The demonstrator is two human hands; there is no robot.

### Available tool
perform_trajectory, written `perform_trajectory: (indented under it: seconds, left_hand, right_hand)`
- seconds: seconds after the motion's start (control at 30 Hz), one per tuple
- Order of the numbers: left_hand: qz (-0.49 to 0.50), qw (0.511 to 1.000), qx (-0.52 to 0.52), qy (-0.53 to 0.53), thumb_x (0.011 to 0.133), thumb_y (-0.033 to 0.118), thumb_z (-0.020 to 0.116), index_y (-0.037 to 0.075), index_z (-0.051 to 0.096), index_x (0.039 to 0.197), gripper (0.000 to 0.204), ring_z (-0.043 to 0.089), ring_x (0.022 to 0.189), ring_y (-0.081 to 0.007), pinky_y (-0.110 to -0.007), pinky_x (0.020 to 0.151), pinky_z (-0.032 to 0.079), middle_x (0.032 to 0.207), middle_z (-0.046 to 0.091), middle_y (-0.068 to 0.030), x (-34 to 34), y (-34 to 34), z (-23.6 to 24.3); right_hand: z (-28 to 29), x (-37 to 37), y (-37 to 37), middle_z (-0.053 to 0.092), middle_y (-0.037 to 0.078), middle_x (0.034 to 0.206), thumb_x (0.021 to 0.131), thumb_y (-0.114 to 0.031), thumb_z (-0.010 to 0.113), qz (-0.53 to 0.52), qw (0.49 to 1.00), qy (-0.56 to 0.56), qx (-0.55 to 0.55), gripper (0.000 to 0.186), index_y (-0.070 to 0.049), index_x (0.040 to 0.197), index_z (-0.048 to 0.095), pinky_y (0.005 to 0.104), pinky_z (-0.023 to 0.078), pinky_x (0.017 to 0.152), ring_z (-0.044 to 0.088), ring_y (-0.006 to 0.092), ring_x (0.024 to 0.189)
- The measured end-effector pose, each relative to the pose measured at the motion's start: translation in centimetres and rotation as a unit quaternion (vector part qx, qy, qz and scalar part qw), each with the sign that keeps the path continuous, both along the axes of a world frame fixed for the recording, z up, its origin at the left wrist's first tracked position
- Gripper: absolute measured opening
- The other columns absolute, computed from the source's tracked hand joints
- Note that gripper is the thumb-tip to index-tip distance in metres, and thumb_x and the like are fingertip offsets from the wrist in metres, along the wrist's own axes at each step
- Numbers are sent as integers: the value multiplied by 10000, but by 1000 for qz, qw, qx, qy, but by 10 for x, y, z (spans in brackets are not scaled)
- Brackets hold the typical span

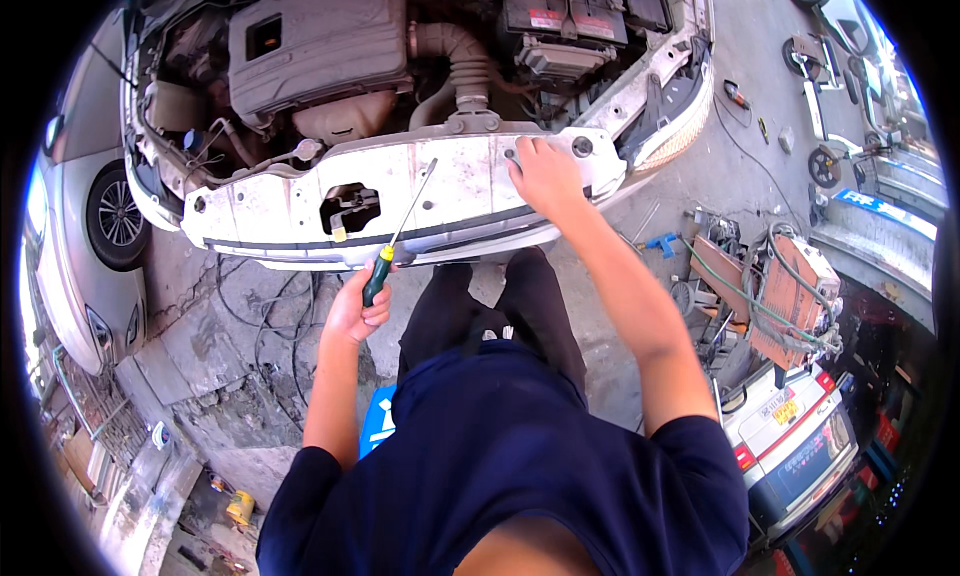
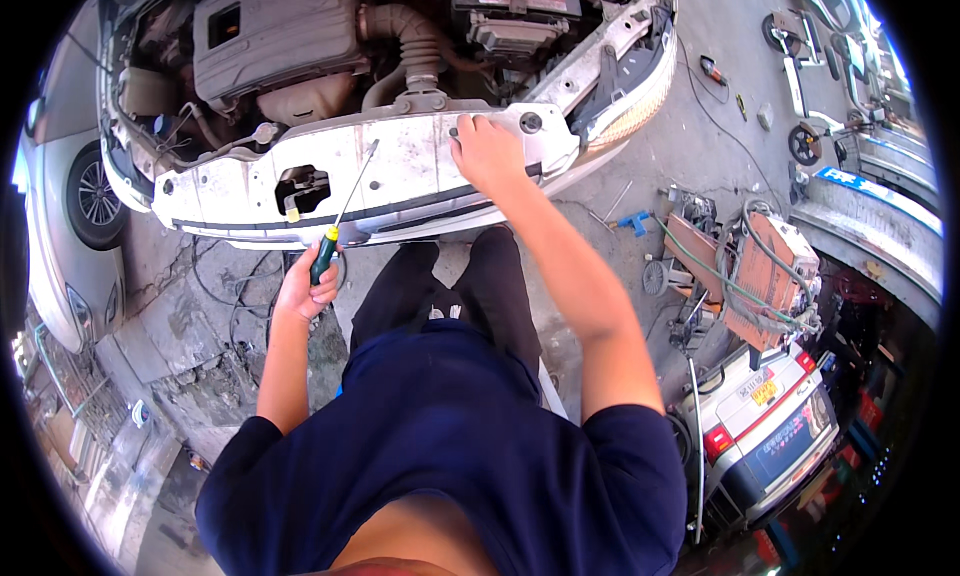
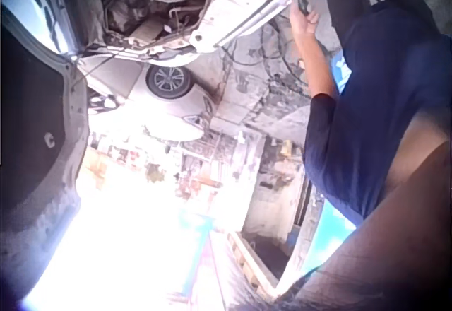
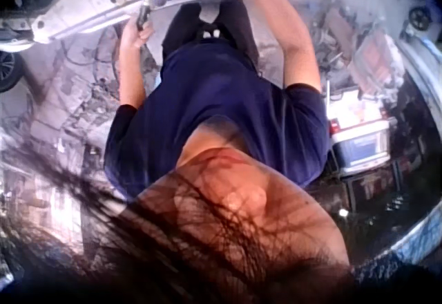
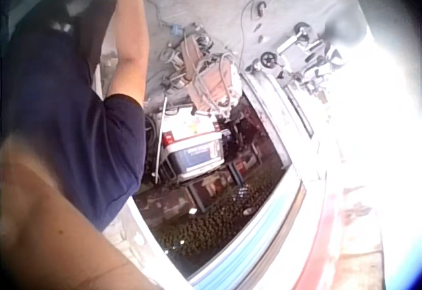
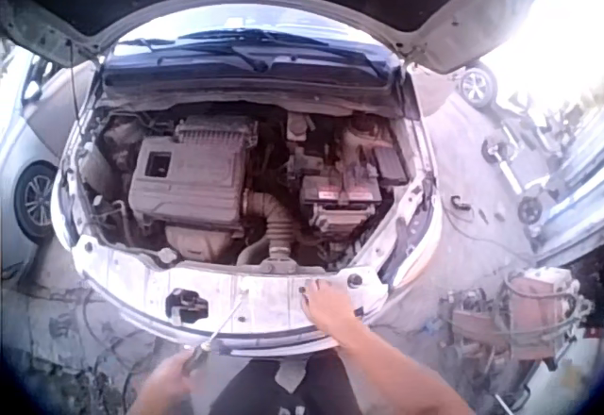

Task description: The person uses a ratchet and a screwdriver to remove bolts and screws from the front bumper of a white car. They systematically loosen fasteners along the top and sides of the bumper, eventually detaching the bumper cover from the vehicle's frame.

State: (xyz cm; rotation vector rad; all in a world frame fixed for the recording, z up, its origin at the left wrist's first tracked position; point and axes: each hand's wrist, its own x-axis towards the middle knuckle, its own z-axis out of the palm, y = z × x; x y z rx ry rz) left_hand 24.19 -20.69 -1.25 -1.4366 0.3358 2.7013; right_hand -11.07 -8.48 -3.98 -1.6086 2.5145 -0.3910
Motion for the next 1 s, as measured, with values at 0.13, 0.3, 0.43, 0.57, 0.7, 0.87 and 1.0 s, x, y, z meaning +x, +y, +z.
perform_trajectory:
  seconds: [0.13,0.3,0.43,0.57,0.7,0.87,1.0]
  left_hand:
    - [80,997,-16,17,1035,444,406,65,536,1175,424,268,389,-59,-221,374,238,612,433,-2,35,21,11]
    - [181,981,6,64,1031,444,421,75,529,1183,413,265,383,-65,-226,376,245,626,435,-5,72,51,2]
    - [203,978,3,50,1029,444,427,85,532,1175,402,260,384,-63,-220,374,238,626,435,-6,86,64,0]
    - [219,974,-10,48,1030,438,427,84,536,1169,396,262,393,-63,-219,378,236,631,438,-7,92,68,-3]
    - [213,976,-12,49,1031,435,427,76,535,1168,399,268,400,-65,-218,380,238,628,436,-6,84,63,-3]
    - [181,982,-23,57,1034,433,420,71,545,1145,399,280,396,-59,-217,378,240,617,445,0,58,50,-5]
    - [147,987,-28,59,1037,425,415,69,550,1133,392,288,392,-56,-215,377,240,604,453,7,43,43,3]
  right_hand:
    - [-16,-19,-23,642,104,878,915,-272,569,155,975,121,102,205,-72,954,584,419,549,679,665,283,837]
    - [-10,-41,-35,655,117,845,932,-266,528,284,947,82,129,212,-62,907,577,438,550,665,674,302,803]
    - [1,-52,-47,651,132,825,925,-284,527,350,918,62,176,235,-55,885,567,442,541,658,667,320,783]
    - [25,-51,-58,643,142,826,919,-276,525,362,920,42,142,232,-50,881,563,460,522,685,651,339,785]
    - [51,-57,-54,628,186,836,910,-260,540,267,955,-65,115,236,-25,895,539,480,490,722,621,388,830]
    - [36,-54,-22,643,185,831,882,-203,600,95,969,-219,69,187,-17,900,594,422,505,697,648,349,772]
    - [11,-27,-29,654,142,816,853,-158,653,16,968,-246,-57,161,-9,904,622,369,527,669,665,262,737]
